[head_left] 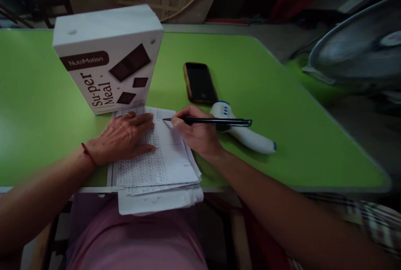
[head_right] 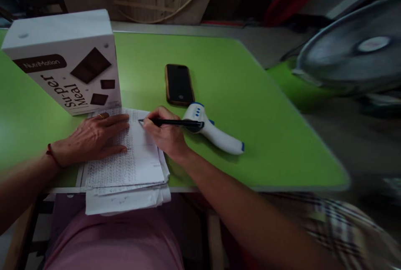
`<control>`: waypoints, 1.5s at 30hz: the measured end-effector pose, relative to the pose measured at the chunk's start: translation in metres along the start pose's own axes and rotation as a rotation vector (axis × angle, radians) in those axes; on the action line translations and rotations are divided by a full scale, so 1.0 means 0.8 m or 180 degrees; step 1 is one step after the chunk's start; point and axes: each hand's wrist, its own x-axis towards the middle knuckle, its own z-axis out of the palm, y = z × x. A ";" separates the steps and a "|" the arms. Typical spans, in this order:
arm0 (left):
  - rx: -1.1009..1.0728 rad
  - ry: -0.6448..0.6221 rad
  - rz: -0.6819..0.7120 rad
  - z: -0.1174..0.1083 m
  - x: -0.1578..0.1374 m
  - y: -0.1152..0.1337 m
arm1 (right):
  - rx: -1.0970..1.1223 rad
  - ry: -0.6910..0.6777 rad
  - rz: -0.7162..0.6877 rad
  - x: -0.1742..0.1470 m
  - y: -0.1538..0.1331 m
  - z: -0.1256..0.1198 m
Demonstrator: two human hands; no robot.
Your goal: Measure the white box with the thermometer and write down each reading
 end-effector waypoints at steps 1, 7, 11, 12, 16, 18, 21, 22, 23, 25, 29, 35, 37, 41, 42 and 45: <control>0.0002 0.0017 0.0009 0.000 0.000 0.000 | -0.0034 -0.0035 0.0025 0.000 0.000 0.000; 0.0022 0.0039 0.0034 0.001 0.001 -0.001 | -0.0005 -0.0049 0.0085 -0.001 0.002 0.001; 0.0048 0.0020 0.0032 0.000 0.000 -0.001 | 0.0040 -0.0009 0.0071 -0.001 0.002 0.000; 0.0044 0.0030 0.0041 0.000 0.000 -0.001 | 0.0030 -0.0003 0.0084 -0.001 0.002 0.000; 0.0025 0.0035 0.0029 -0.001 0.000 -0.001 | 0.0088 0.0011 0.0121 -0.001 0.002 0.001; 0.0039 0.0036 0.0028 -0.002 0.000 0.000 | 0.0140 0.0019 0.0132 -0.002 0.003 0.002; 0.0060 0.0052 0.0040 -0.002 0.000 0.000 | 0.0131 -0.0009 0.0152 -0.002 0.003 0.004; 0.0060 0.0047 0.0040 -0.002 0.000 0.000 | 0.0136 -0.0019 0.0145 -0.002 0.003 0.004; 0.0056 0.0037 0.0036 -0.001 0.000 0.000 | 0.0150 -0.0029 0.0126 -0.002 0.003 0.004; 0.0047 0.0019 0.0019 -0.001 0.001 0.000 | 0.0174 -0.0045 0.0074 -0.002 0.002 0.003; 0.0033 0.0021 0.0021 -0.002 0.001 0.000 | 0.0124 -0.0078 -0.0011 -0.002 0.002 0.002; 0.0047 0.0020 0.0034 0.000 0.001 0.000 | 0.0175 -0.0020 -0.0061 -0.002 0.002 0.003; 0.0062 0.0006 0.0025 0.000 0.001 0.000 | 0.0168 -0.0021 -0.0126 -0.002 0.003 0.004; 0.0051 -0.0006 0.0019 -0.003 0.000 0.001 | -0.0004 -0.0046 -0.0240 -0.003 0.005 0.003; 0.0046 -0.0022 0.0006 -0.003 0.000 0.001 | -0.0069 -0.0010 -0.0281 -0.003 0.005 0.002; 0.0035 -0.0067 -0.0045 0.000 0.000 -0.001 | -0.0354 0.0226 -0.0572 -0.002 0.006 -0.003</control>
